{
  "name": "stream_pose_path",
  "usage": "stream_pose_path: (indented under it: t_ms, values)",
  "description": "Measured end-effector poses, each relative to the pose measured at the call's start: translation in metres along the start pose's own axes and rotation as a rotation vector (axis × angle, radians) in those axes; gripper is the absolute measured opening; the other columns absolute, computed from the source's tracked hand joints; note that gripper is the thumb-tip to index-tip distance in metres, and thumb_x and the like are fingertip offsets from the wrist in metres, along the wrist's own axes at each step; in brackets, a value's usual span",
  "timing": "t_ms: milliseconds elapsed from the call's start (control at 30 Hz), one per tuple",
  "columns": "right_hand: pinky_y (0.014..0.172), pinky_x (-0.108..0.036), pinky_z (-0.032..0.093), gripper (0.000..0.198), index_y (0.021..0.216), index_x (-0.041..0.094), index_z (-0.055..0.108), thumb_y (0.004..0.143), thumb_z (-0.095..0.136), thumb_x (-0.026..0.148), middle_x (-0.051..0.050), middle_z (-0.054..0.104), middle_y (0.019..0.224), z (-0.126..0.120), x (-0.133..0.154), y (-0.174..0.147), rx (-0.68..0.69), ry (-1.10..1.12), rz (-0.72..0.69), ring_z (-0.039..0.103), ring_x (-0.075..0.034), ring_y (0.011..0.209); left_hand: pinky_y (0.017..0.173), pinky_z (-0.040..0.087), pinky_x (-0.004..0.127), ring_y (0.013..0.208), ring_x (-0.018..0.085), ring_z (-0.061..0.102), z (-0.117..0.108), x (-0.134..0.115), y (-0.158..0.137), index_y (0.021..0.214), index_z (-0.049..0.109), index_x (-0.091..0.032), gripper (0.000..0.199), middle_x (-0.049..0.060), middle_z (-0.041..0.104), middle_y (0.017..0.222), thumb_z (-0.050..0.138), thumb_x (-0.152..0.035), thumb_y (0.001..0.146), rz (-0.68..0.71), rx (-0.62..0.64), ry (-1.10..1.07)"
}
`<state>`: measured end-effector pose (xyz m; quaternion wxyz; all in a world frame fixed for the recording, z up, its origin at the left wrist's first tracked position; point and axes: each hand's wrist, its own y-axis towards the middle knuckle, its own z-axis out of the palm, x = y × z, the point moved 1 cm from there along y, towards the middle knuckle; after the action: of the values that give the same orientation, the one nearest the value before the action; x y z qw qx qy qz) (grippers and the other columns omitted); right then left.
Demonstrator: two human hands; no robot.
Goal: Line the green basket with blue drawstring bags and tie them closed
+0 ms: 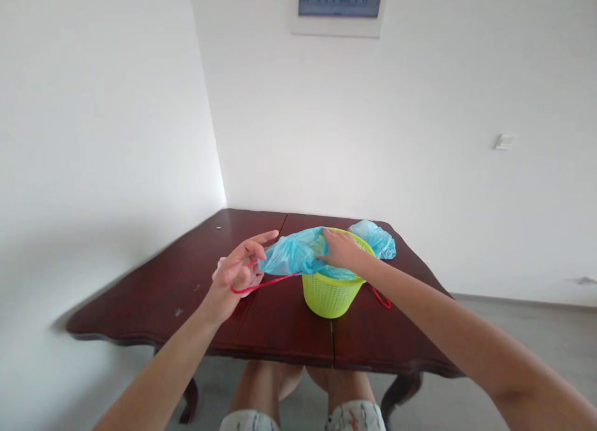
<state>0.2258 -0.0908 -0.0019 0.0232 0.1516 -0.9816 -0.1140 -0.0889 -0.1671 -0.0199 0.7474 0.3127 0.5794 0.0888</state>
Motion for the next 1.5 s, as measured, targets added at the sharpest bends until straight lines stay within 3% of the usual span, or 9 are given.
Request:
stream_pose_path:
  t_ms: [233,433,600,733,833,1033,1267,1467,1500]
  values:
    - [0.122,-0.057,0.051,0.08,0.164,0.012,0.063,0.088,0.089,0.017,-0.031,0.068,0.158,-0.01,0.0,-0.01,0.093,-0.223,-0.022,0.068,-0.049,0.144,0.119,0.066,0.053,0.155,0.044,0.069,0.003,0.006,0.002,0.115,0.083,-0.026,0.049,0.021,0.064,0.176,0.1,-0.067,0.095,0.024,0.09,0.038]
    - [0.095,-0.047,0.063,0.104,0.182,0.017,0.045,0.083,0.073,0.002,-0.029,0.064,0.16,-0.051,-0.035,-0.047,0.164,-0.236,-0.003,0.082,-0.038,0.112,0.122,0.064,0.051,0.157,0.042,0.068,0.001,0.004,0.007,0.12,0.085,-0.027,0.048,0.019,0.061,0.181,0.099,-0.065,0.096,0.077,0.053,0.032]
    - [0.091,-0.039,0.066,0.085,0.163,0.028,0.054,0.081,0.062,0.008,-0.015,0.072,0.146,-0.074,-0.065,-0.075,0.016,0.432,-0.016,0.081,-0.028,0.112,0.105,0.069,0.043,0.136,0.037,0.075,0.001,0.007,0.012,0.119,0.085,-0.024,0.053,0.021,0.068,0.169,0.097,-0.07,0.095,0.086,0.028,0.054]
    - [0.081,-0.037,0.066,0.055,0.134,0.028,0.059,0.08,0.066,0.024,-0.013,0.075,0.144,-0.061,-0.07,-0.1,-0.163,1.07,0.172,0.081,-0.025,0.101,0.099,0.069,0.041,0.128,0.035,0.076,0.01,0.011,0.013,0.114,0.085,-0.024,0.05,0.021,0.073,0.16,0.095,-0.07,0.097,0.085,0.012,0.056]
    - [0.075,-0.037,0.063,0.048,0.126,0.027,0.06,0.079,0.071,0.034,-0.015,0.077,0.146,-0.048,-0.072,-0.123,-0.214,1.27,0.267,0.074,-0.023,0.092,0.098,0.068,0.042,0.133,0.038,0.075,0.017,0.013,0.011,0.111,0.086,-0.025,0.052,0.021,0.077,0.151,0.089,-0.076,0.1,0.099,0.03,0.103]
    - [0.074,-0.038,0.059,0.053,0.131,0.028,0.068,0.092,0.082,0.061,-0.012,0.076,0.121,-0.038,-0.085,-0.158,-0.258,0.951,0.276,0.073,-0.029,0.098,0.09,0.063,0.042,0.102,0.033,0.076,0.024,0.008,0.006,0.094,0.085,-0.025,0.055,0.015,0.082,0.105,0.076,-0.077,0.109,0.172,0.064,0.269]
    - [0.071,-0.04,0.042,0.013,0.097,0.028,0.073,0.1,0.08,0.039,-0.004,0.074,0.083,-0.044,-0.077,-0.159,-0.149,0.282,0.233,0.062,-0.024,0.074,0.067,0.047,0.04,0.07,0.025,0.054,0.029,0.005,-0.013,0.078,0.068,-0.027,0.06,0.005,0.061,0.073,0.072,-0.076,0.112,0.196,0.178,0.272]
    - [0.067,-0.035,0.041,0.044,0.089,0.026,0.06,0.105,0.068,0.067,-0.003,0.064,0.08,-0.052,-0.073,-0.147,-0.354,0.713,0.221,0.053,-0.02,0.073,0.077,0.052,0.04,0.08,0.028,0.062,0.022,-0.005,-0.017,0.101,0.081,-0.03,0.007,0.006,0.074,0.092,0.085,-0.031,0.096,0.173,0.319,0.724]
    - [0.066,-0.033,0.041,0.052,0.089,0.026,0.059,0.103,0.07,0.076,-0.003,0.062,0.079,-0.053,-0.072,-0.148,-0.346,0.829,0.238,0.052,-0.019,0.072,0.085,0.056,0.042,0.092,0.031,0.068,0.018,-0.013,-0.014,0.109,0.084,-0.031,0.019,0.008,0.079,0.103,0.082,-0.024,0.092,0.181,0.36,0.821]
